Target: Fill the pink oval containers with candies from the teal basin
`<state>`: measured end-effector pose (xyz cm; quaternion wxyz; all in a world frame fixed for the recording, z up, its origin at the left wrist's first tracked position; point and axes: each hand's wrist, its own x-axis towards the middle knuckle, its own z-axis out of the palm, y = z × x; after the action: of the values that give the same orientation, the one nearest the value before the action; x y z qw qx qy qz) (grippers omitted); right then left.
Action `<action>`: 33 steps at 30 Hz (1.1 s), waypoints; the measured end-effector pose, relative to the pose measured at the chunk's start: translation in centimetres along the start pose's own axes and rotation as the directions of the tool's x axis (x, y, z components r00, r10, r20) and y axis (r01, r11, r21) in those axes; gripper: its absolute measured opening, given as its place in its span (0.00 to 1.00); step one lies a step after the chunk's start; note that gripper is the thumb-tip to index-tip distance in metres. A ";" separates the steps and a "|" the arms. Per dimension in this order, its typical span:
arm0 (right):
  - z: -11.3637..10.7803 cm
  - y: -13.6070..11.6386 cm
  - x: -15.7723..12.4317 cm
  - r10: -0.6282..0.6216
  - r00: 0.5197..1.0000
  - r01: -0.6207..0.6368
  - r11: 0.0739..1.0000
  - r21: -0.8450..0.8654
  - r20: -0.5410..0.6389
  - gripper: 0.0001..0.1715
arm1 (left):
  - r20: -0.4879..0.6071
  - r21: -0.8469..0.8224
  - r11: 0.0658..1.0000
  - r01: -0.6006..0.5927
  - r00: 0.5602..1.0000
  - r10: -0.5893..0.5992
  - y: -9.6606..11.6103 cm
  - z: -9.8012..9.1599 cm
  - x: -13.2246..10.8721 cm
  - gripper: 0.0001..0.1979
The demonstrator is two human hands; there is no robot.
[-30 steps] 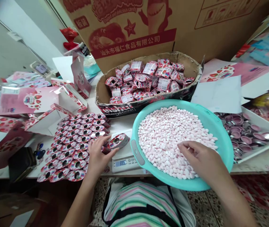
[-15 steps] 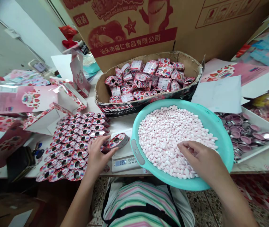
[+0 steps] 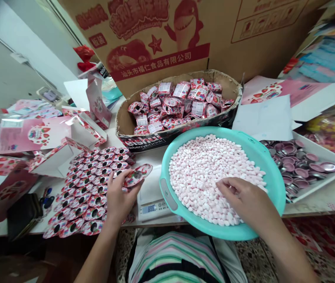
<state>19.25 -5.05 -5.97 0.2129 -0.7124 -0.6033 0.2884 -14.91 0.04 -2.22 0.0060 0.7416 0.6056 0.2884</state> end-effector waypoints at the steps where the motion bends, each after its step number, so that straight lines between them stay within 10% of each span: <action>1: 0.0 -0.1 0.0 -0.007 1.000 0.007 1.000 0.006 0.003 0.20 | -0.057 -0.014 1.000 -0.028 0.998 0.027 0.8 -0.8 0.8 0.17; 8: 0.0 -0.8 -0.4 -0.089 0.994 0.092 0.994 0.054 -0.057 0.18 | -0.163 0.044 0.947 -0.319 0.933 0.321 6.1 -1.5 6.6 0.18; 19: -0.3 -1.4 0.1 -0.130 0.991 0.131 0.989 0.066 -0.021 0.20 | -0.067 -0.037 0.956 -0.291 0.955 0.289 6.3 2.6 6.5 0.15; 28: -0.4 -1.4 0.0 -0.114 0.993 0.115 0.992 0.058 -0.015 0.19 | -0.013 -0.221 0.970 -0.104 0.995 0.104 5.7 2.0 5.7 0.15; 33: -0.3 -1.3 0.0 -0.126 0.992 0.127 0.991 0.052 -0.017 0.18 | 0.251 -0.650 0.704 0.287 0.955 -0.157 6.3 1.7 4.9 0.23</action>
<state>18.47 -4.84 -4.91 0.2536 -0.6688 -0.6379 0.2854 -8.05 3.37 0.66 0.3649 0.6316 0.5401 0.4198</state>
